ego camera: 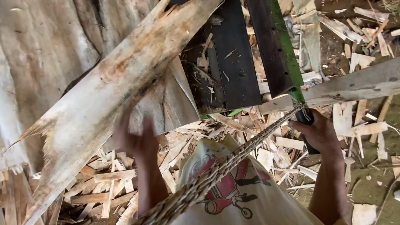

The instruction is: Chopping and peeling layers of wood sheets using a machete.

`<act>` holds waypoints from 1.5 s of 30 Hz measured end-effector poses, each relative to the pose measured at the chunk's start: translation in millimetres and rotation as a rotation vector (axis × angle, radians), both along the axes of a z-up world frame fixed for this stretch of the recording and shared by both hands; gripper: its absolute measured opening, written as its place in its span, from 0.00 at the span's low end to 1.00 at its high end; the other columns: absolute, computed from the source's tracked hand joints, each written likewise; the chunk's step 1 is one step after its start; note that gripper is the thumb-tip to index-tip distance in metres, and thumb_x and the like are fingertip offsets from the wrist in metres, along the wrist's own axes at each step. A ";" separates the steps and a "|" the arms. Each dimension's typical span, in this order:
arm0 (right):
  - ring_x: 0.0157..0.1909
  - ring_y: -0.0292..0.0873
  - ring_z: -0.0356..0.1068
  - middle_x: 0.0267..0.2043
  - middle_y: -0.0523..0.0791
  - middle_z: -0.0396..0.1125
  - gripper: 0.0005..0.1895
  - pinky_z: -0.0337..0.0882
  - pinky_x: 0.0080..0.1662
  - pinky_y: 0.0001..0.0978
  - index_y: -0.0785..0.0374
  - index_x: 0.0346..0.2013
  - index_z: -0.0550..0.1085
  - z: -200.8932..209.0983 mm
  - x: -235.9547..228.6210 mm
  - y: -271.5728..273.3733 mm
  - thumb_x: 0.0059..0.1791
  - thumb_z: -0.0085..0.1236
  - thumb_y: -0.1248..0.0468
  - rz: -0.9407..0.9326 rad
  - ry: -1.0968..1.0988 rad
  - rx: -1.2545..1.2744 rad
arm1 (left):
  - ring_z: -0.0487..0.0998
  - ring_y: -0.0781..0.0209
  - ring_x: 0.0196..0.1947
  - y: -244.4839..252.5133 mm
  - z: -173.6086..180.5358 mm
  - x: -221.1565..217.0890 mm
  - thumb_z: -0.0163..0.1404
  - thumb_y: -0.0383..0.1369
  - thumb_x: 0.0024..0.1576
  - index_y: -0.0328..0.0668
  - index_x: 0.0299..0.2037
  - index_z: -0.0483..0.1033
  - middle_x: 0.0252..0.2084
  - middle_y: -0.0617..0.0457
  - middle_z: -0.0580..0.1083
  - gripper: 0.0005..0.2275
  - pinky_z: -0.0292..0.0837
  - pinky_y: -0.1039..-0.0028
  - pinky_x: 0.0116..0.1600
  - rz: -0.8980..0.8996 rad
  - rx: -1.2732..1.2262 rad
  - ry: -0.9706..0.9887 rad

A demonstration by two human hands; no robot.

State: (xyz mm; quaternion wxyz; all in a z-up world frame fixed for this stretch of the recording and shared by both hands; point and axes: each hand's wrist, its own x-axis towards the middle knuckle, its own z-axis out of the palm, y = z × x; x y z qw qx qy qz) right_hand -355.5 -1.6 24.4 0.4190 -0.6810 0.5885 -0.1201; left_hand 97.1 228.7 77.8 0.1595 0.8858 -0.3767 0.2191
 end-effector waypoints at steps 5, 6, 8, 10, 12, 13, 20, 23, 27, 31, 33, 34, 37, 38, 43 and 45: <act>0.26 0.41 0.69 0.25 0.46 0.69 0.20 0.69 0.31 0.37 0.65 0.36 0.75 24.1 15.6 4.8 0.41 0.72 0.54 -0.035 0.091 0.023 | 0.68 0.38 0.65 50.0 -115.8 99.4 0.57 0.40 0.48 0.48 0.66 0.71 0.65 0.45 0.72 0.32 0.49 0.43 0.70 0.114 0.170 -0.045; 0.26 0.42 0.69 0.25 0.47 0.69 0.20 0.69 0.31 0.38 0.65 0.37 0.75 23.7 14.0 5.7 0.41 0.71 0.54 -0.036 0.077 0.032 | 0.68 0.35 0.65 59.7 -125.7 114.0 0.60 0.41 0.46 0.50 0.66 0.72 0.64 0.45 0.73 0.33 0.47 0.35 0.67 0.133 0.246 0.052; 0.27 0.42 0.70 0.25 0.48 0.70 0.21 0.70 0.32 0.39 0.65 0.37 0.76 23.7 13.6 4.6 0.41 0.71 0.53 -0.036 0.107 0.039 | 0.68 0.36 0.64 75.6 -140.7 141.9 0.60 0.42 0.49 0.52 0.63 0.73 0.63 0.48 0.74 0.29 0.50 0.36 0.66 0.074 0.226 0.166; 0.27 0.43 0.71 0.25 0.48 0.71 0.21 0.71 0.33 0.39 0.64 0.38 0.76 24.5 14.4 3.1 0.42 0.71 0.52 -0.029 0.134 0.041 | 0.69 0.38 0.64 84.9 -144.2 153.0 0.60 0.42 0.52 0.54 0.61 0.75 0.61 0.50 0.74 0.25 0.52 0.38 0.65 0.021 0.200 0.277; 0.29 0.43 0.72 0.26 0.48 0.73 0.22 0.71 0.35 0.40 0.62 0.40 0.78 26.8 14.8 2.2 0.42 0.71 0.51 -0.024 0.205 0.019 | 0.80 0.52 0.52 83.2 -135.1 148.6 0.56 0.42 0.62 0.63 0.53 0.80 0.57 0.61 0.79 0.11 0.73 0.55 0.53 0.051 0.250 0.327; 0.29 0.43 0.72 0.26 0.48 0.73 0.22 0.71 0.35 0.40 0.62 0.40 0.78 25.3 14.8 -0.4 0.42 0.71 0.51 -0.022 0.198 0.015 | 0.80 0.52 0.52 84.9 -145.5 152.4 0.56 0.42 0.62 0.63 0.53 0.80 0.57 0.61 0.79 0.11 0.73 0.55 0.53 0.054 0.246 0.321; 0.28 0.44 0.71 0.25 0.48 0.72 0.21 0.71 0.34 0.41 0.64 0.39 0.77 22.6 11.6 2.9 0.43 0.68 0.51 -0.024 0.121 0.049 | 0.78 0.52 0.53 94.4 -179.5 180.1 0.50 0.42 0.68 0.57 0.55 0.74 0.57 0.56 0.76 0.09 0.76 0.57 0.52 0.192 0.119 0.143; 0.29 0.45 0.72 0.26 0.50 0.72 0.21 0.71 0.35 0.42 0.64 0.39 0.77 22.7 10.4 3.3 0.43 0.68 0.50 -0.013 0.134 0.011 | 0.61 0.34 0.65 112.5 -207.4 208.1 0.51 0.56 0.62 0.48 0.66 0.64 0.68 0.40 0.62 0.29 0.61 0.37 0.61 0.408 0.130 0.105; 0.36 0.50 0.76 0.32 0.52 0.75 0.26 0.73 0.42 0.44 0.63 0.46 0.78 16.6 7.8 5.6 0.42 0.69 0.49 0.025 0.209 -0.145 | 0.44 0.25 0.76 126.7 -210.2 205.4 0.46 0.64 0.63 0.43 0.77 0.50 0.79 0.29 0.46 0.42 0.45 0.28 0.72 0.762 0.033 0.388; 0.43 0.58 0.76 0.39 0.56 0.76 0.31 0.73 0.47 0.49 0.66 0.50 0.77 4.0 2.2 0.0 0.43 0.69 0.45 0.085 0.282 -0.199 | 0.43 0.26 0.76 107.5 -223.7 184.0 0.49 0.61 0.64 0.47 0.77 0.54 0.77 0.30 0.46 0.38 0.45 0.27 0.70 0.707 -0.004 0.510; 0.46 0.63 0.75 0.43 0.60 0.75 0.34 0.73 0.48 0.53 0.65 0.54 0.76 4.3 3.6 -3.3 0.43 0.71 0.44 0.068 0.443 -0.177 | 0.62 0.37 0.70 111.3 -248.1 183.2 0.63 0.43 0.55 0.44 0.69 0.66 0.75 0.34 0.53 0.33 0.65 0.46 0.65 0.680 -0.452 0.332; 0.46 0.63 0.75 0.43 0.60 0.75 0.34 0.73 0.48 0.53 0.65 0.54 0.76 4.9 4.7 -4.1 0.43 0.71 0.44 0.101 0.443 -0.183 | 0.62 0.37 0.70 112.3 -257.5 186.3 0.63 0.43 0.55 0.44 0.69 0.66 0.75 0.34 0.53 0.33 0.65 0.46 0.65 0.713 -0.455 0.327; 0.48 0.64 0.74 0.47 0.61 0.74 0.33 0.72 0.51 0.55 0.66 0.53 0.77 10.4 13.4 0.6 0.45 0.71 0.44 0.125 0.552 -0.205 | 0.80 0.50 0.57 121.5 -267.3 179.6 0.58 0.25 0.54 0.38 0.68 0.65 0.74 0.38 0.62 0.29 0.81 0.69 0.52 0.643 -0.979 0.351; 0.50 0.64 0.74 0.48 0.61 0.75 0.32 0.70 0.53 0.56 0.67 0.54 0.77 15.5 21.7 3.9 0.46 0.70 0.46 0.105 0.618 -0.235 | 0.80 0.50 0.55 112.3 -255.4 175.1 0.55 0.25 0.54 0.41 0.69 0.64 0.72 0.40 0.66 0.30 0.80 0.69 0.51 0.644 -1.112 0.457; 0.47 0.65 0.72 0.52 0.64 0.70 0.37 0.72 0.46 0.53 0.76 0.63 0.66 -36.3 16.5 10.1 0.44 0.66 0.59 0.060 0.557 -0.532 | 0.72 0.56 0.66 85.5 -239.7 156.1 0.56 0.30 0.62 0.35 0.71 0.66 0.72 0.38 0.67 0.26 0.70 0.71 0.69 0.351 -1.197 0.542; 0.52 0.54 0.74 0.53 0.56 0.73 0.41 0.70 0.58 0.46 0.74 0.60 0.71 1.7 54.5 37.7 0.39 0.69 0.51 0.131 0.799 -1.060 | 0.71 0.52 0.65 105.3 -237.2 157.9 0.55 0.37 0.62 0.35 0.72 0.62 0.71 0.35 0.65 0.29 0.68 0.65 0.68 0.490 -1.152 0.538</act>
